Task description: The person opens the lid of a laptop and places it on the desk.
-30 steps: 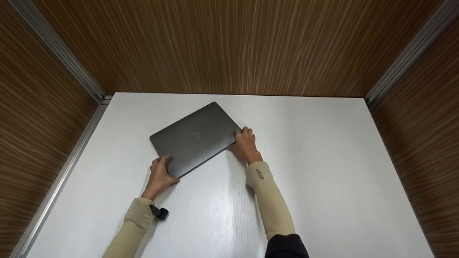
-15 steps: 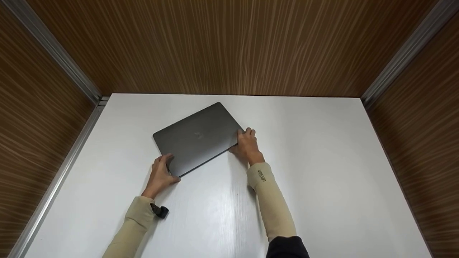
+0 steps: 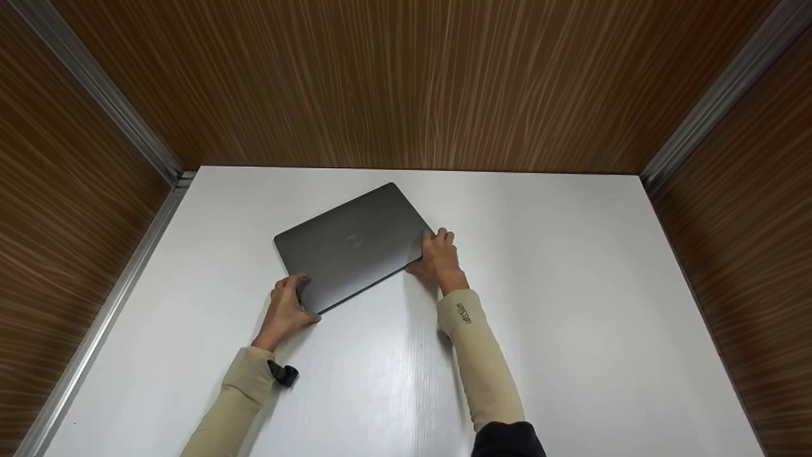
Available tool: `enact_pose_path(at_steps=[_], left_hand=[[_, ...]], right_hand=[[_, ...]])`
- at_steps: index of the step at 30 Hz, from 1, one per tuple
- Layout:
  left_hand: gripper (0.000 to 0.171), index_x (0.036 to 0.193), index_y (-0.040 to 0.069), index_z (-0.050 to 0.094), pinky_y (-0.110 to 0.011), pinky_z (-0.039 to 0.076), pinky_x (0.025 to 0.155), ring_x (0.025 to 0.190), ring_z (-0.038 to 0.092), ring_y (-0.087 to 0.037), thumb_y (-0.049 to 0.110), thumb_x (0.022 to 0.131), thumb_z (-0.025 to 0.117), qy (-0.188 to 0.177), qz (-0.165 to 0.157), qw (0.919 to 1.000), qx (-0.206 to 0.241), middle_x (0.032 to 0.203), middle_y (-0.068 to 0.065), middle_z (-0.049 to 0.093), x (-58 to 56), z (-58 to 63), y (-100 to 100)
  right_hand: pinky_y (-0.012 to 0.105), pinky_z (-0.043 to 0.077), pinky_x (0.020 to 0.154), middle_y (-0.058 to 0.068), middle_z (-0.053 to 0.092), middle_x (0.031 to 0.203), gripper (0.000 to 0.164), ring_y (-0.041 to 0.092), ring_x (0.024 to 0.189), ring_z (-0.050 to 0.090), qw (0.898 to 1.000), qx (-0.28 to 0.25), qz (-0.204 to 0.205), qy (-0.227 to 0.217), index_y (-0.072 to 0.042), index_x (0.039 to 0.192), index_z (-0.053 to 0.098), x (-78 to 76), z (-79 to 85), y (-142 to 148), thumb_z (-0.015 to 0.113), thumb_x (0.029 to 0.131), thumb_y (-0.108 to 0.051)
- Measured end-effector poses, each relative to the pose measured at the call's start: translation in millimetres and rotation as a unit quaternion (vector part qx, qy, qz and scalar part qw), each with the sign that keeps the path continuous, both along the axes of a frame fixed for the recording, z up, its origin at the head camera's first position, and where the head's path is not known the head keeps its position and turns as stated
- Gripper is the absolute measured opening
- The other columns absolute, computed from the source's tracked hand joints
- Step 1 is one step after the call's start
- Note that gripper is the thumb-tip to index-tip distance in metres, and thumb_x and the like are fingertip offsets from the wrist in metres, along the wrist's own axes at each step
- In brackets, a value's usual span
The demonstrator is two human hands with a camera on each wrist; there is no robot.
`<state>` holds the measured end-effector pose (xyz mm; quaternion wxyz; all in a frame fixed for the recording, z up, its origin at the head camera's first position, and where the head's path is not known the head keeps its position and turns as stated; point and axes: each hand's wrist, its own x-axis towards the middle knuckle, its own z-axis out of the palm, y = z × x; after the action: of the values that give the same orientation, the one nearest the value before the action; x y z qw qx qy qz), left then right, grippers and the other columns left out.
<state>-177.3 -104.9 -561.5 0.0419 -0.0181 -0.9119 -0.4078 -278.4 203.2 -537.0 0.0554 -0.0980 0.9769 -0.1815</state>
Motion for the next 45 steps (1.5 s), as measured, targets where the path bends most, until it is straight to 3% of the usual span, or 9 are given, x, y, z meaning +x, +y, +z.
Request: enact_pose_path(at_steps=[9, 15, 18, 21, 25, 29, 45], left_hand=[[0.08, 0.135, -0.005, 0.052, -0.054, 0.046, 0.099, 0.122, 0.047, -0.051, -0.004, 0.065, 0.091, -0.01, -0.016, 0.9997, -0.015, 0.134, -0.035, 0.048, -0.5, 1.3, 1.9], [0.082, 0.13, -0.018, 0.052, -0.056, 0.046, 0.096, 0.113, 0.051, -0.052, 0.015, 0.068, 0.095, 0.014, -0.007, 0.9928, -0.119, 0.122, -0.035, 0.057, 4.3, 4.6, -3.1], [0.078, 0.117, -0.017, 0.062, -0.06, 0.042, 0.094, 0.111, 0.052, -0.05, 0.032, 0.067, 0.096, 0.013, 0.013, 0.9829, -0.183, 0.124, -0.03, 0.06, 8.3, 4.6, -9.1], [0.074, 0.111, -0.013, 0.068, -0.066, 0.034, 0.1, 0.118, 0.049, -0.05, 0.042, 0.068, 0.094, -0.01, 0.016, 0.9776, -0.21, 0.133, -0.029, 0.056, 9.1, 4.3, -13.0], [0.076, 0.118, -0.013, 0.065, -0.071, 0.021, 0.107, 0.131, 0.038, -0.054, 0.042, 0.072, 0.091, -0.049, -0.001, 0.9786, -0.2, 0.143, -0.032, 0.046, 6.2, 4.7, -13.6], [0.078, 0.125, -0.016, 0.06, -0.07, 0.016, 0.111, 0.136, 0.03, -0.056, 0.036, 0.075, 0.09, -0.068, -0.014, 0.9815, -0.178, 0.145, -0.035, 0.041, 3.2, 6.2, -10.9], [0.078, 0.124, -0.015, 0.06, -0.067, 0.017, 0.112, 0.14, 0.027, -0.055, 0.032, 0.071, 0.093, -0.067, 0.0, 0.9854, -0.156, 0.148, -0.033, 0.038, -1.3, 8.1, -8.9]], right_hand=[[0.056, 0.043, 0.102, 0.039, 0.042, 0.124, 0.092, 0.051, 0.12, 0.04, 0.999, 0.022, -0.023, -0.018, 0.019, 0.141, 0.039, 1.1, 2.1, 2.6, 0.087, 0.08, -0.031], [0.056, 0.044, 0.101, 0.038, 0.041, 0.127, 0.095, 0.051, 0.121, 0.039, 0.999, 0.018, -0.019, -0.019, 0.018, 0.143, 0.037, -0.6, 1.9, 0.8, 0.086, 0.08, -0.034], [0.055, 0.045, 0.101, 0.038, 0.039, 0.13, 0.097, 0.05, 0.124, 0.037, 0.999, 0.018, -0.019, -0.032, 0.018, 0.145, 0.034, -2.4, 1.1, -1.8, 0.085, 0.082, -0.035], [0.056, 0.045, 0.101, 0.038, 0.038, 0.132, 0.097, 0.05, 0.125, 0.036, 0.999, 0.016, -0.021, -0.037, 0.017, 0.146, 0.033, -3.4, 1.2, -3.1, 0.084, 0.082, -0.035], [0.056, 0.046, 0.1, 0.038, 0.039, 0.129, 0.096, 0.051, 0.123, 0.038, 0.999, 0.017, -0.019, -0.027, 0.019, 0.144, 0.034, -2.8, 1.0, -3.2, 0.085, 0.081, -0.033], [0.056, 0.046, 0.098, 0.039, 0.041, 0.124, 0.093, 0.051, 0.12, 0.039, 1.0, 0.014, -0.023, -0.014, 0.021, 0.14, 0.038, -1.8, -0.3, -1.7, 0.087, 0.08, -0.03], [0.055, 0.042, 0.104, 0.038, 0.04, 0.128, 0.089, 0.051, 0.123, 0.037, 0.998, -0.01, -0.05, -0.036, 0.022, 0.133, 0.04, 0.8, 1.5, 1.8, 0.088, 0.079, -0.03]])
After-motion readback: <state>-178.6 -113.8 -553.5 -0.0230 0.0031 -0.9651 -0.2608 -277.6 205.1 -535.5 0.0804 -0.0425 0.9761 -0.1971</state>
